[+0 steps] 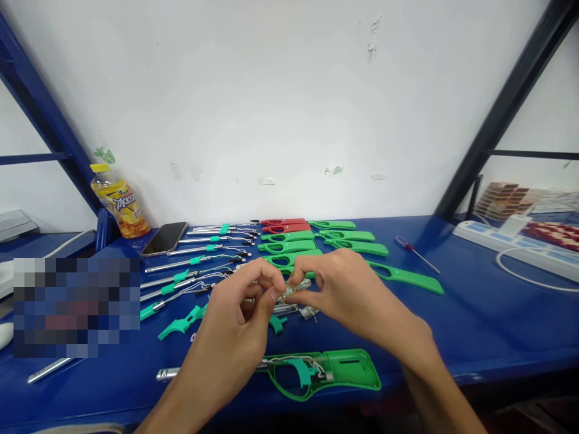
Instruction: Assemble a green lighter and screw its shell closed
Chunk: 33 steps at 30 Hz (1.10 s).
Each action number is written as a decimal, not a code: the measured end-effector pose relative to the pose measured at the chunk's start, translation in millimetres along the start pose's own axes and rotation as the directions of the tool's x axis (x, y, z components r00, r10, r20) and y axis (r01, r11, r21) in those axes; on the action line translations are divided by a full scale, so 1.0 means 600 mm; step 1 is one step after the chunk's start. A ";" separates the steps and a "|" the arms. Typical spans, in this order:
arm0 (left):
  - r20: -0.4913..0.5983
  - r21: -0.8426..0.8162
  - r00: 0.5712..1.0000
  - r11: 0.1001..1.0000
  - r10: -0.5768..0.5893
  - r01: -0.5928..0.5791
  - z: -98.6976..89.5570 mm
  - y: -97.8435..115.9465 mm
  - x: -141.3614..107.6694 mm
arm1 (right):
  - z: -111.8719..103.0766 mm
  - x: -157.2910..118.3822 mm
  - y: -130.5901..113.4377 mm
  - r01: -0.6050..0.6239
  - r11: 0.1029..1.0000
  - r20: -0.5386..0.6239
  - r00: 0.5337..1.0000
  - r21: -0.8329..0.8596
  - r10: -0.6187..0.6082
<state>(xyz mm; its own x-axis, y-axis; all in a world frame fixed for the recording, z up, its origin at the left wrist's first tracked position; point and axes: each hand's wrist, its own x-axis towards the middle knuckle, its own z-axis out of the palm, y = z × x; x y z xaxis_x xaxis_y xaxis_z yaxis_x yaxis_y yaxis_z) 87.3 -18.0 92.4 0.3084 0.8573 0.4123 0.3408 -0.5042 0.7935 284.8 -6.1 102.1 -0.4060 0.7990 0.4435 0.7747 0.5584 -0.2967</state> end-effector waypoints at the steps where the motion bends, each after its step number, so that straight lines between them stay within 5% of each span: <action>1: -0.020 0.005 1.000 1.000 0.006 -0.006 0.002 0.000 -0.001 | 0.001 0.000 0.000 -0.002 1.000 -0.010 1.000 -0.010 0.002; 16: -0.141 0.001 0.988 0.998 0.060 -0.060 0.021 -0.017 -0.008 | 0.005 -0.001 -0.001 0.026 0.992 -0.034 0.999 -0.125 -0.030; 33: -0.066 -0.151 0.997 0.988 0.034 -0.043 0.006 -0.033 0.009 | 0.007 -0.007 -0.014 0.066 0.974 -0.052 0.995 -0.217 -0.079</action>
<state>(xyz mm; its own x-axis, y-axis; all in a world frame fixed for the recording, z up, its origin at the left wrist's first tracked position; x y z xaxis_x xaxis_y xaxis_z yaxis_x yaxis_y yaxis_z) 85.3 -3.7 77.3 0.2604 0.8449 0.4673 0.1889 -0.5192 0.8335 278.2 -13.2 98.9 -0.4404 0.7396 0.5090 0.8328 0.5483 -0.0763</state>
